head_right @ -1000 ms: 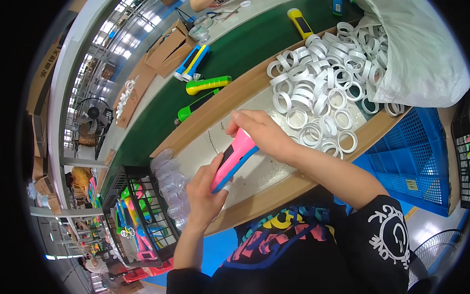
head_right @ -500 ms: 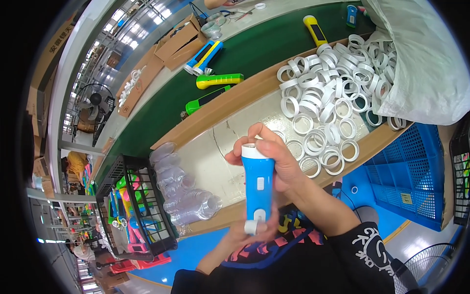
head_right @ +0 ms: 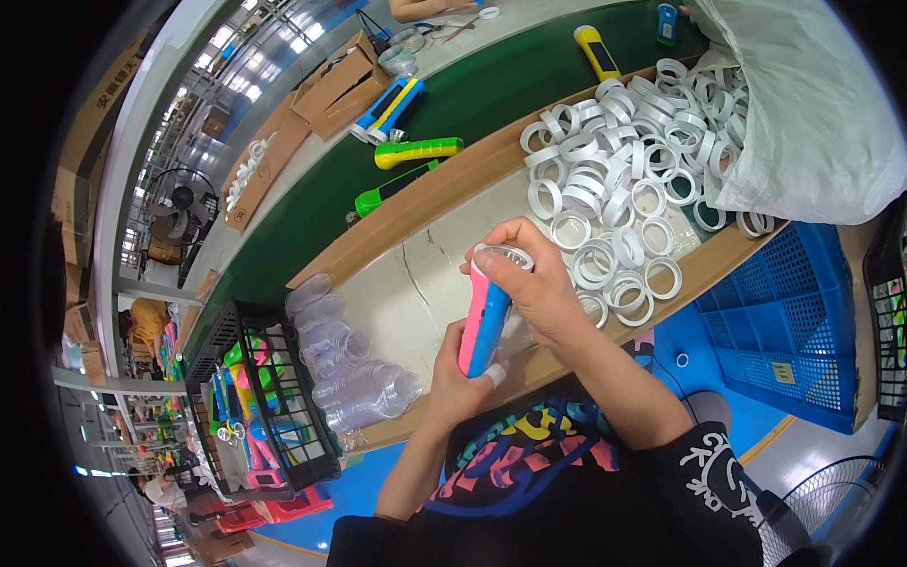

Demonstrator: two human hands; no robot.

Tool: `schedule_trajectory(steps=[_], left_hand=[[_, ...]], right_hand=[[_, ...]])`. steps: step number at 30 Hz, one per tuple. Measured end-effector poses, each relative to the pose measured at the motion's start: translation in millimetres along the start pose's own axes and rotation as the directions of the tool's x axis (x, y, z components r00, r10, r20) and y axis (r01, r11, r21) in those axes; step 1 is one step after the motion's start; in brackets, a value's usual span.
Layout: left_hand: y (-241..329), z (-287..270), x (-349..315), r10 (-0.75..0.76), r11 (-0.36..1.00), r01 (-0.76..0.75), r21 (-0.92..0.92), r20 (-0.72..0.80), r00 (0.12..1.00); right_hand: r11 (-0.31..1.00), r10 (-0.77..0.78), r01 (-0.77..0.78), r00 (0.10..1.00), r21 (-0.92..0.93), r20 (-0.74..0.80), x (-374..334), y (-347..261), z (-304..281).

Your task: Assembling plastic toy flashlights by fitting white rings onto the bodies.

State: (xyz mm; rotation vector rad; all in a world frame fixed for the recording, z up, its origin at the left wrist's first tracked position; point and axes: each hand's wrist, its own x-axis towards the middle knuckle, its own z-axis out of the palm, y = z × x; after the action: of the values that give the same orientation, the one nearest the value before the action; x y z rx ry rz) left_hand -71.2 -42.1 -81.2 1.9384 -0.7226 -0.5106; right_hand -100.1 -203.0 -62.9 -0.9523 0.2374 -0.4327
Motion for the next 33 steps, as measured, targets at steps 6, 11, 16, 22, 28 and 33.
schedule_trajectory(steps=[6,11,16,22,28,33], left_hand=[[-5.9,-5.7,-5.7,0.061,0.22,0.593,-0.775,0.617,0.784],[-5.6,-4.5,-7.4,-0.128,0.487,0.435,-0.757,0.431,0.893],[16.5,-7.2,-5.0,-0.205,0.947,0.237,-0.215,0.161,0.965],[20.2,-4.1,-20.0,-0.227,0.524,0.516,-0.677,0.472,0.852],[20.0,1.8,-34.9,-0.193,0.47,0.541,-0.697,0.517,0.834],[20.6,17.3,-49.1,0.38,-0.131,0.667,-0.734,0.584,0.717]], right_hand=[[0.881,0.081,-0.203,0.955,0.428,0.285,1.7,4.3,-21.7],[0.98,0.107,-0.128,0.985,0.155,0.134,2.3,7.1,-16.1],[0.979,0.122,-0.131,0.99,0.159,0.065,2.1,7.0,-4.7],[0.935,0.162,-0.201,0.975,0.293,0.153,-3.4,-5.1,10.9],[0.953,0.091,-0.147,0.973,0.266,0.212,-9.8,-0.4,14.4],[0.643,-0.062,-0.332,0.875,0.69,0.48,-13.8,19.7,18.9]])
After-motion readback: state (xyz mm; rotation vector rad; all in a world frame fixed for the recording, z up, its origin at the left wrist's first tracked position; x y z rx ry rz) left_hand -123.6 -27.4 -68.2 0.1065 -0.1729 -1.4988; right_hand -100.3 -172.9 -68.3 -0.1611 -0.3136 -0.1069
